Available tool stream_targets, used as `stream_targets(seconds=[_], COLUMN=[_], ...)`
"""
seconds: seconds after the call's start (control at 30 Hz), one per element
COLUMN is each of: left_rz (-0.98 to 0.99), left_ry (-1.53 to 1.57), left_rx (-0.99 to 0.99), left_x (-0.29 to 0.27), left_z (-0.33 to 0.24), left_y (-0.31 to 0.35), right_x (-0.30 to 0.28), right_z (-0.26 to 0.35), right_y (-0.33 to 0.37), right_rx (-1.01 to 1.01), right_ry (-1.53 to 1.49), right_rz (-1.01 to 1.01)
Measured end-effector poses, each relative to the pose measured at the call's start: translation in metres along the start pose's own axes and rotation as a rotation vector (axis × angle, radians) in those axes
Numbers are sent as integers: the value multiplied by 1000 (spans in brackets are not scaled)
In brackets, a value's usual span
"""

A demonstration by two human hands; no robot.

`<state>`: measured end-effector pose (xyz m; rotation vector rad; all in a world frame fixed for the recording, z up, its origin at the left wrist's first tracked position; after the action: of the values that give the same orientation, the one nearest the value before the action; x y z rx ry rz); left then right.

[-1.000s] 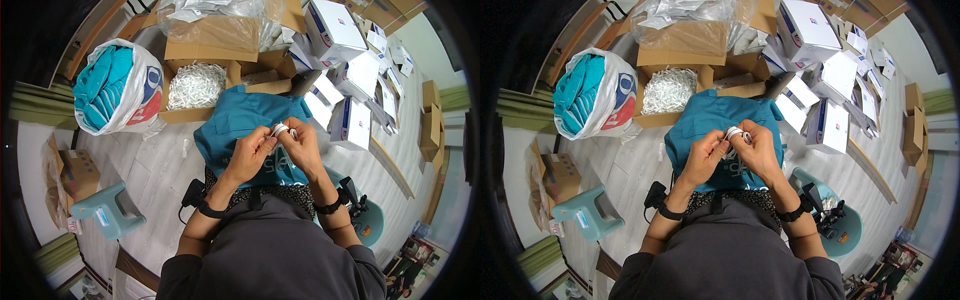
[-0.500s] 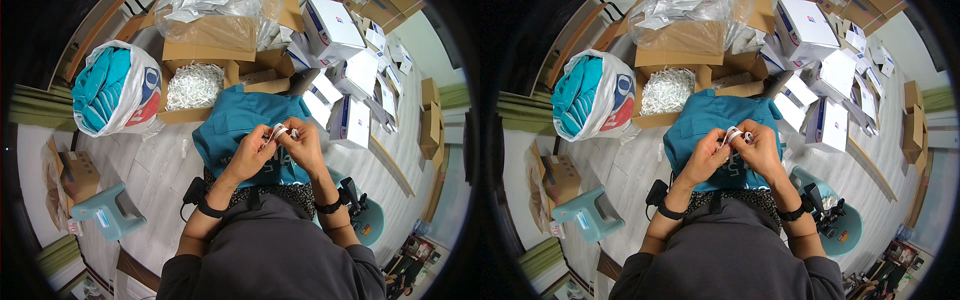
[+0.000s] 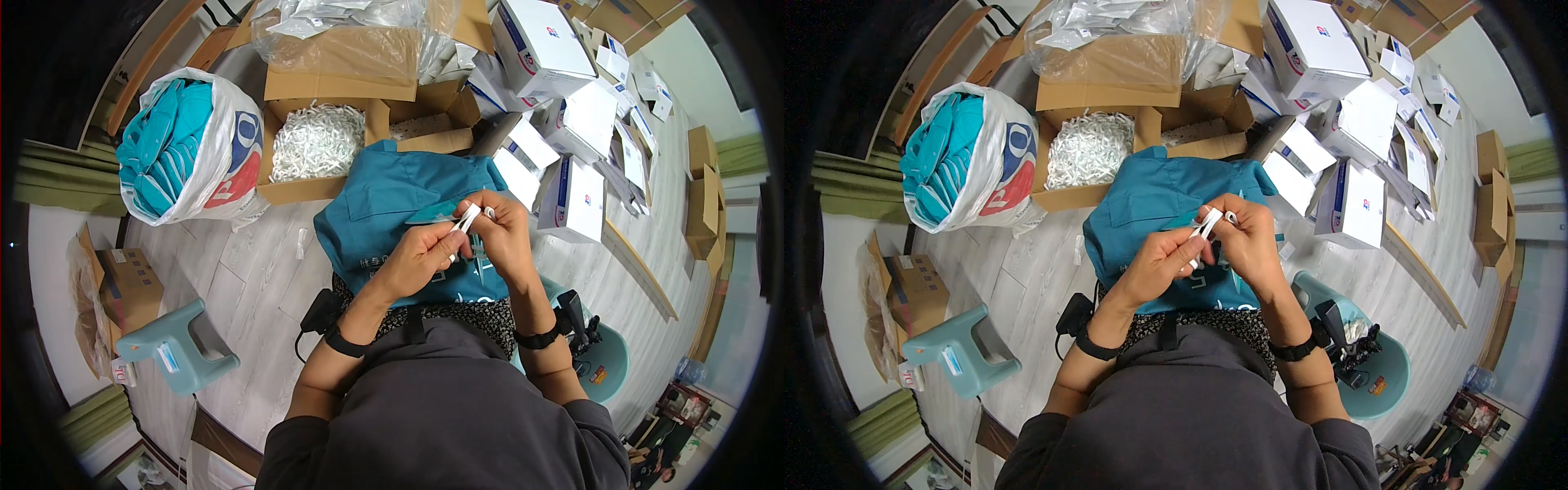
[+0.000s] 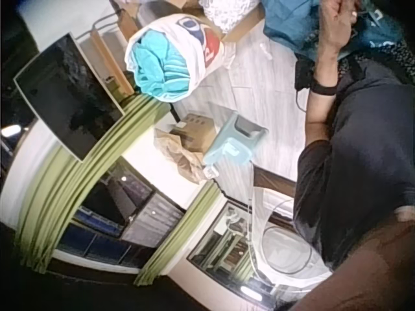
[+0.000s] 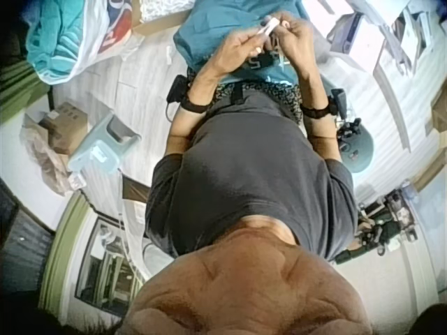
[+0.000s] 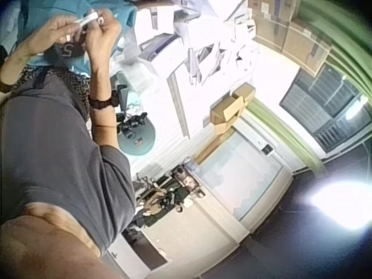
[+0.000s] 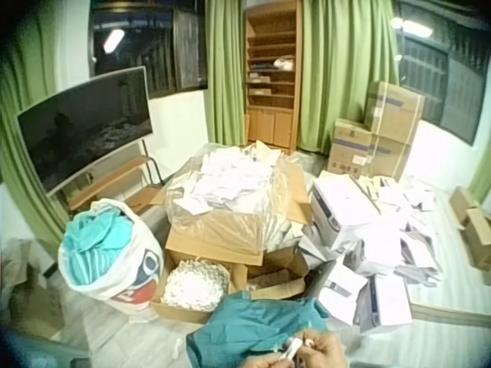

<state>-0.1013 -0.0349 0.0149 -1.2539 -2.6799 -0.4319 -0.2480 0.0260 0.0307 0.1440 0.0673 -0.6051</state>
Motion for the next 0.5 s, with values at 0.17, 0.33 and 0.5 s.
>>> stream_targets(seconds=[0.17, 0.33, 0.5], left_rz=[147, 102, 163], left_ry=[309, 247, 212], left_rx=[-207, -250, -301], left_x=[5, 12, -1], left_z=[13, 18, 21], left_y=[6, 20, 59], right_x=[4, -18, -65], right_z=[2, -26, -31], right_y=[0, -15, -54], right_rx=[329, 702, 579], right_ry=[-409, -1054, -1256], right_rz=[-38, 182, -265])
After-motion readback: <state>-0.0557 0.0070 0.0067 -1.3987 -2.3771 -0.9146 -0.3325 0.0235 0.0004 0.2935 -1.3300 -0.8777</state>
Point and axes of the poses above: each hand's wrist, its own y-axis away from the middle knuckle, its own x-axis out of the palm, z = x × y, the point moved 1 cm from there along -y, towards the middle knuckle, and after that the axes turned 10 degrees about -z, right-handed, at the moved point
